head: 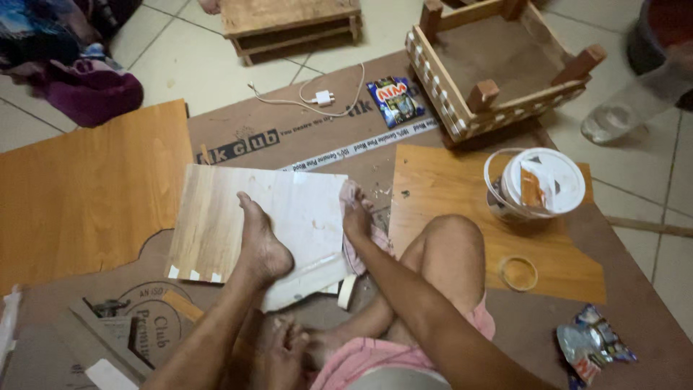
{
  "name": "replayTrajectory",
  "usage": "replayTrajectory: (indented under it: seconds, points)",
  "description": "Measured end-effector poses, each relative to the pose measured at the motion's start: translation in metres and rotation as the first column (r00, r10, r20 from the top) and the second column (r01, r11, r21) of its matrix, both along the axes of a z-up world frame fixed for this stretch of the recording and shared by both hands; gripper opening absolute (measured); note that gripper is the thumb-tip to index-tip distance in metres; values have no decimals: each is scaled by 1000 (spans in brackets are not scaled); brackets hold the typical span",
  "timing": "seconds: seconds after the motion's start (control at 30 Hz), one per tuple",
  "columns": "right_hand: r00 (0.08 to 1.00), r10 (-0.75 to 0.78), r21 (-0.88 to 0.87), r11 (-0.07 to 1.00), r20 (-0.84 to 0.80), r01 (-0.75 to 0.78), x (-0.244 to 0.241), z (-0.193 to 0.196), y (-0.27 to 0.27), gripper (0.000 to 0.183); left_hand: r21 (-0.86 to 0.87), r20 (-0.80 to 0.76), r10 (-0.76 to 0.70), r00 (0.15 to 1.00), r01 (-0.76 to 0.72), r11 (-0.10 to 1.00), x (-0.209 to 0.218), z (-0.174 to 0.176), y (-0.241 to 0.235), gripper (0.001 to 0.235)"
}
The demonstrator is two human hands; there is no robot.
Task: The person sits on the floor and applies strips of masking tape to the edges of a rectangular wooden board. They tear pieces from a roll and press them along the perimeter, then use a metal file to smooth the taped edges.
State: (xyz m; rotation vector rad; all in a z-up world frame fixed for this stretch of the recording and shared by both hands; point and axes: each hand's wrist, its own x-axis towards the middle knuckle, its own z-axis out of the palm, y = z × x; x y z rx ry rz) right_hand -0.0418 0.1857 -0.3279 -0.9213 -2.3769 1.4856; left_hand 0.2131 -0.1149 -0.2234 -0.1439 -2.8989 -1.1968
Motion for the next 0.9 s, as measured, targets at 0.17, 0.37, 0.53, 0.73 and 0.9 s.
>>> replayTrajectory:
  seconds: [0.17,0.37,0.53,0.73,0.9]
  points:
    - [965,146,219,971,-217,-98,47,3,1,25,319,500,68,863,-257,912,9,16,34,54]
    - [909,317,147,947,-271,-286,116,8,-11,20,656,673,-129,728,-509,557,-127,186,110,73]
    - [793,559,354,812,-241,-464,170,-2,-24,18,665,746,-253,616,-708,237,-207,260,123,96]
    - [550,833,527,440,63,-727,208,28,-24,10,627,779,-213,590,-723,290,-188,283,129,105]
    - [315,949,315,296,10,-902,238,103,-14,14,625,759,-79,647,-687,371,-194,273,124,108]
